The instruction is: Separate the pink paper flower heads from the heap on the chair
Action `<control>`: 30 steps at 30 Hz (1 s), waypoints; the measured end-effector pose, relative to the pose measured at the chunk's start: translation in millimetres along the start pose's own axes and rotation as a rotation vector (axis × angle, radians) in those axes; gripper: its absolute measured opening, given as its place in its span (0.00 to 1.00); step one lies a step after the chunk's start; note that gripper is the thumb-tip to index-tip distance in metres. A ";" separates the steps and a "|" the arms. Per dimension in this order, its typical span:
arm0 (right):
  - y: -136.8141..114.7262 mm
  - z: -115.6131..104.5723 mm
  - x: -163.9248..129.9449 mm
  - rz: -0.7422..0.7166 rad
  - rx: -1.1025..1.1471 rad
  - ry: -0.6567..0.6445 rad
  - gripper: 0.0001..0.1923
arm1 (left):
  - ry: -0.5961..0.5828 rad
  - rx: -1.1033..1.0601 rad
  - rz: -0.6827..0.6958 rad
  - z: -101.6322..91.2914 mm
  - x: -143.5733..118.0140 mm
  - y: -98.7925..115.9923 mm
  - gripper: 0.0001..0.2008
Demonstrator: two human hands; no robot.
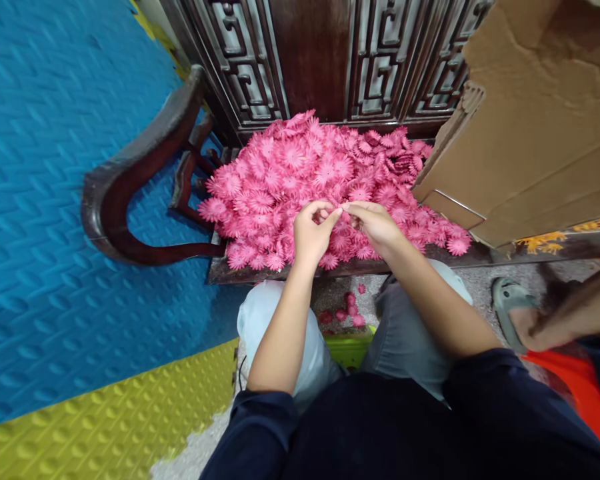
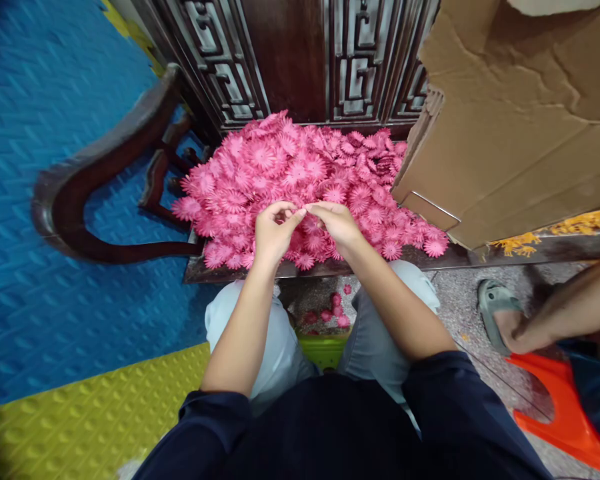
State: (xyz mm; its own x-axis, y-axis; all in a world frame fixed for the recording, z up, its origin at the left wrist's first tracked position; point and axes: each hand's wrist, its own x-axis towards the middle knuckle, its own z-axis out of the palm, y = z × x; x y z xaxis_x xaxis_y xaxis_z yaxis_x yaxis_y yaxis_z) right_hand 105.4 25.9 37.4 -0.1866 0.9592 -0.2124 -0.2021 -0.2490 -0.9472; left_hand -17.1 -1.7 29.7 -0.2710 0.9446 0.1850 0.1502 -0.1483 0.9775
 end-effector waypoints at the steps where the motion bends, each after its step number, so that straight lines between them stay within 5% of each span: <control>1: -0.4 0.2 0.1 0.003 0.002 0.004 0.07 | 0.001 0.013 0.007 -0.3 -0.2 -0.3 0.05; 13: -1.7 0.8 -2.5 -0.018 -0.024 0.010 0.07 | 0.009 0.100 0.031 -1.1 -0.9 -0.1 0.04; 30: 4.7 0.3 0.1 -0.056 0.000 0.088 0.10 | -0.075 -0.372 -0.259 0.4 4.6 6.4 0.05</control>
State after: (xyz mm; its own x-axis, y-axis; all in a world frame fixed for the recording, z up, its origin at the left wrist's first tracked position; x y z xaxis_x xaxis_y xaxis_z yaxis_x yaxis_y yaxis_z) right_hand 104.1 24.8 33.1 -0.0894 0.9796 -0.1799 -0.2103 -0.1952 -0.9580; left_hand -17.0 1.8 36.8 -0.1831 0.9810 -0.0647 -0.2686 0.0134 0.9631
